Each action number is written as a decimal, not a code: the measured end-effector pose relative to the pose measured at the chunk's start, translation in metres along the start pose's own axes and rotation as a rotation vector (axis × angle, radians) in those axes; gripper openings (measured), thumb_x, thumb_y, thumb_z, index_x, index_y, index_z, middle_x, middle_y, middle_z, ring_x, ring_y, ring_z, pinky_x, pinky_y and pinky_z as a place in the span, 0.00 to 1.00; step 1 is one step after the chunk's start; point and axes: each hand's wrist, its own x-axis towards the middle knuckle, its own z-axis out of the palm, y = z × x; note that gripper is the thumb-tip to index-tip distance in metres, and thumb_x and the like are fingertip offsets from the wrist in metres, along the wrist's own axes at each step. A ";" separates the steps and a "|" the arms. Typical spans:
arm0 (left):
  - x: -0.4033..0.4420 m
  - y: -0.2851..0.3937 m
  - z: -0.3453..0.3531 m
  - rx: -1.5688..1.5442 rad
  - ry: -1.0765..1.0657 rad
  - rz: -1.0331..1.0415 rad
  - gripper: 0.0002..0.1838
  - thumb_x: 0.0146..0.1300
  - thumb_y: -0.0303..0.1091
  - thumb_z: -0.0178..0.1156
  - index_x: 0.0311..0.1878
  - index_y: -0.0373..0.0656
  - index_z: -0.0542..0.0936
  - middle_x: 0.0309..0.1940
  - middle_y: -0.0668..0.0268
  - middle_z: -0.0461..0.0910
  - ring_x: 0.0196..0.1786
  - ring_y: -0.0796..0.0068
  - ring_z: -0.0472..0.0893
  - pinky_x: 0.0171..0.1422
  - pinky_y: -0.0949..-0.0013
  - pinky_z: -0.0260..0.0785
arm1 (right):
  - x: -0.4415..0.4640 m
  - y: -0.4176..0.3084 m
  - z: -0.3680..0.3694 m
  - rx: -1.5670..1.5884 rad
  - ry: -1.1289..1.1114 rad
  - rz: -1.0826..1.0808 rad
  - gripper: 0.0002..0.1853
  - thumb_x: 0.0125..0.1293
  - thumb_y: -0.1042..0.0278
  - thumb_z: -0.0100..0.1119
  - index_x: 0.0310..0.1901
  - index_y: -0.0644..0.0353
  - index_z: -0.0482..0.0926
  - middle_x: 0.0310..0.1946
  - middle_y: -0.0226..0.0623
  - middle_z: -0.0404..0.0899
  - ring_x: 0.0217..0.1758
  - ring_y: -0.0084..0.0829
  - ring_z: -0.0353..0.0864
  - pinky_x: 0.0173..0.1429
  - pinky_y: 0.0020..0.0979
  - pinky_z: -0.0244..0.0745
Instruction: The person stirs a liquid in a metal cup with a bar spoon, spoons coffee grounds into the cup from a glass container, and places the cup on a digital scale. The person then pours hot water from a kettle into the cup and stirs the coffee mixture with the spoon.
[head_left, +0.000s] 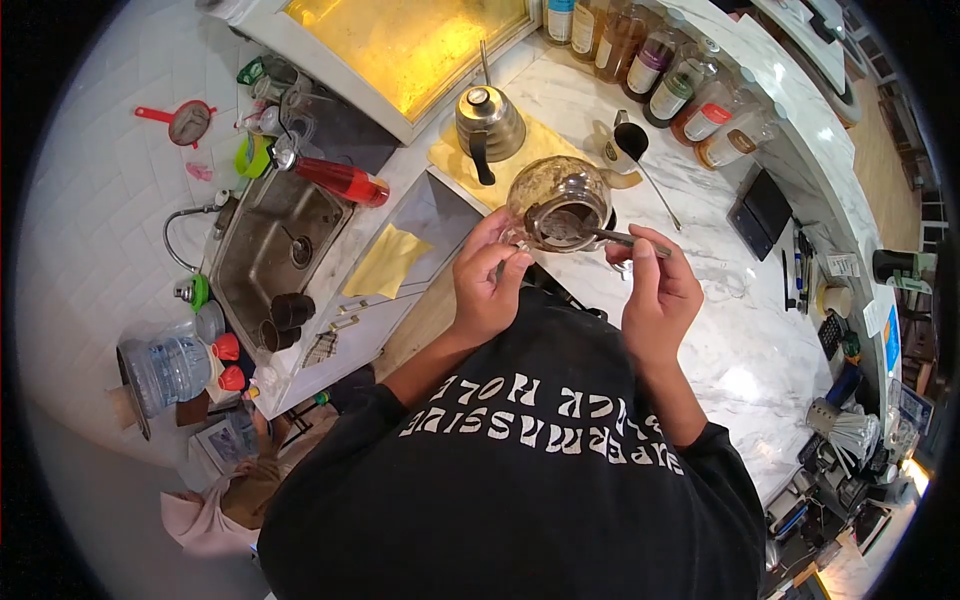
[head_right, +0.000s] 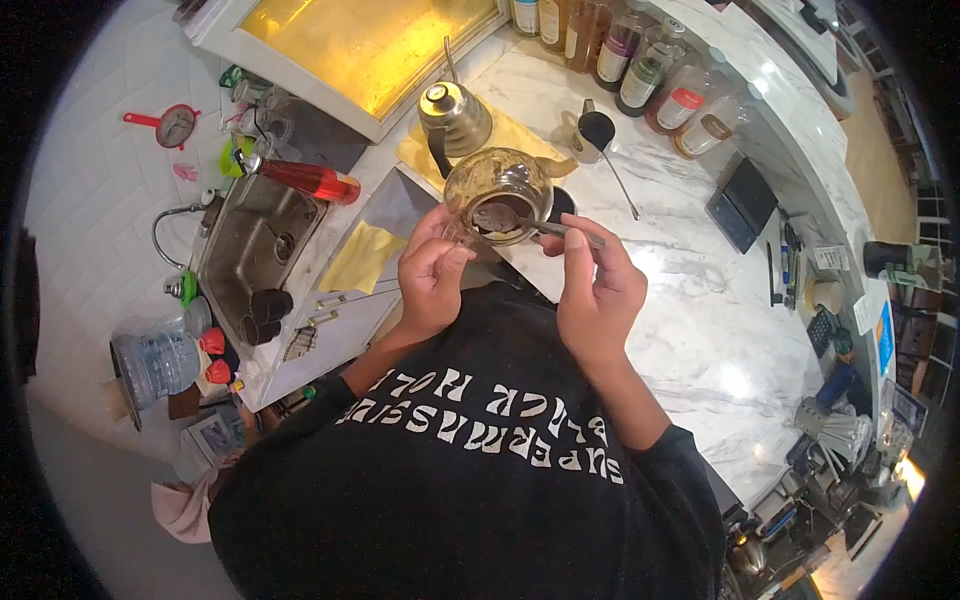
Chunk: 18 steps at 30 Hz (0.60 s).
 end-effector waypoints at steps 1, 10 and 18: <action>0.000 -0.001 0.002 -0.017 0.016 -0.013 0.09 0.69 0.27 0.66 0.36 0.28 0.81 0.65 0.40 0.76 0.63 0.51 0.81 0.69 0.58 0.70 | 0.000 -0.001 -0.002 0.035 0.007 0.036 0.11 0.79 0.74 0.54 0.54 0.70 0.81 0.36 0.42 0.89 0.40 0.25 0.87 0.52 0.29 0.80; 0.000 -0.006 0.003 -0.059 0.066 -0.174 0.10 0.74 0.26 0.60 0.37 0.28 0.82 0.67 0.44 0.73 0.67 0.60 0.77 0.71 0.63 0.68 | 0.011 -0.001 -0.026 0.083 0.160 0.034 0.12 0.80 0.72 0.54 0.55 0.71 0.80 0.36 0.43 0.89 0.40 0.26 0.85 0.52 0.28 0.77; 0.004 -0.018 -0.004 -0.088 0.110 -0.248 0.10 0.75 0.25 0.57 0.38 0.28 0.82 0.68 0.47 0.74 0.68 0.59 0.77 0.71 0.63 0.69 | 0.012 0.052 -0.022 -0.382 0.231 -0.184 0.09 0.74 0.75 0.61 0.52 0.64 0.84 0.41 0.44 0.89 0.40 0.32 0.89 0.49 0.31 0.80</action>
